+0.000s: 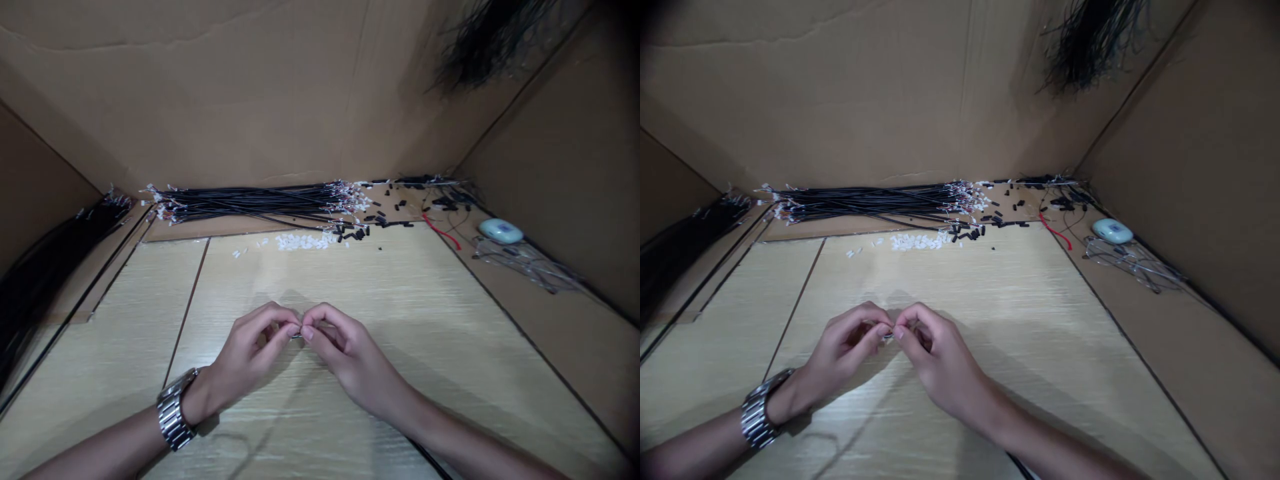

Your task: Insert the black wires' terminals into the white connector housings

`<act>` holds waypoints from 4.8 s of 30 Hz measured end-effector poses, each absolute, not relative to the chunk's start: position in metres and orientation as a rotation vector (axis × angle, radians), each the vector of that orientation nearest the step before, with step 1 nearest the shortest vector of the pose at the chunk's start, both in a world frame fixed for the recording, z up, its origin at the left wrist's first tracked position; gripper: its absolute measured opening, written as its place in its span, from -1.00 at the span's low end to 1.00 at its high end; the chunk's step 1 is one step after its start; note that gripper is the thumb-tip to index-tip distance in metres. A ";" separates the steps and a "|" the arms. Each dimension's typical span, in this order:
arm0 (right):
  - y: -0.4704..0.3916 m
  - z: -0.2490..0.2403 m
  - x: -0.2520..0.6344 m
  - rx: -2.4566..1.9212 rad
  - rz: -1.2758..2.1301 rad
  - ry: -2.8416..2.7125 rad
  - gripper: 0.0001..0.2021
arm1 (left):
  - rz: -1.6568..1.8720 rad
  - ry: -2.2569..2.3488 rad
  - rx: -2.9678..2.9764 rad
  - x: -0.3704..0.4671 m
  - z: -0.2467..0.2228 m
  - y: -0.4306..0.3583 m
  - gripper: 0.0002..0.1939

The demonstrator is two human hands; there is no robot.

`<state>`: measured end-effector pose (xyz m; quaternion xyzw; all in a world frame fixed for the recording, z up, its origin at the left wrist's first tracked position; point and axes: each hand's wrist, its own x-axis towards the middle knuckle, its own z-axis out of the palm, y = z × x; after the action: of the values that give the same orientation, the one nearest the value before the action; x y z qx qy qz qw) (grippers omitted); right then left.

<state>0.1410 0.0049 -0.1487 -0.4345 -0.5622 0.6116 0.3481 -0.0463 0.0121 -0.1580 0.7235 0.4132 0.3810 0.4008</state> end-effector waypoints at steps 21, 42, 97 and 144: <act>0.007 -0.144 0.148 -1.012 1.235 -1.812 -0.87 | 0.441 0.740 1.031 -0.055 -0.148 0.031 -0.77; 0.020 -0.148 0.159 -0.990 0.827 -2.162 -0.89 | 0.922 0.973 2.398 -0.051 -0.146 0.017 -0.86; 0.013 -0.120 0.164 -1.013 0.853 -2.312 -0.92 | 0.590 0.745 0.994 -0.053 -0.149 0.025 -0.80; 0.001 -0.131 0.153 -1.204 0.917 -2.106 -0.87 | 0.670 0.857 1.233 -0.052 -0.153 0.019 -0.91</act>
<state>0.1528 0.0010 -0.1308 -0.4471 -0.7816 0.3404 0.2707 -0.0522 0.0192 -0.1530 0.5492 0.3818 0.2986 0.6808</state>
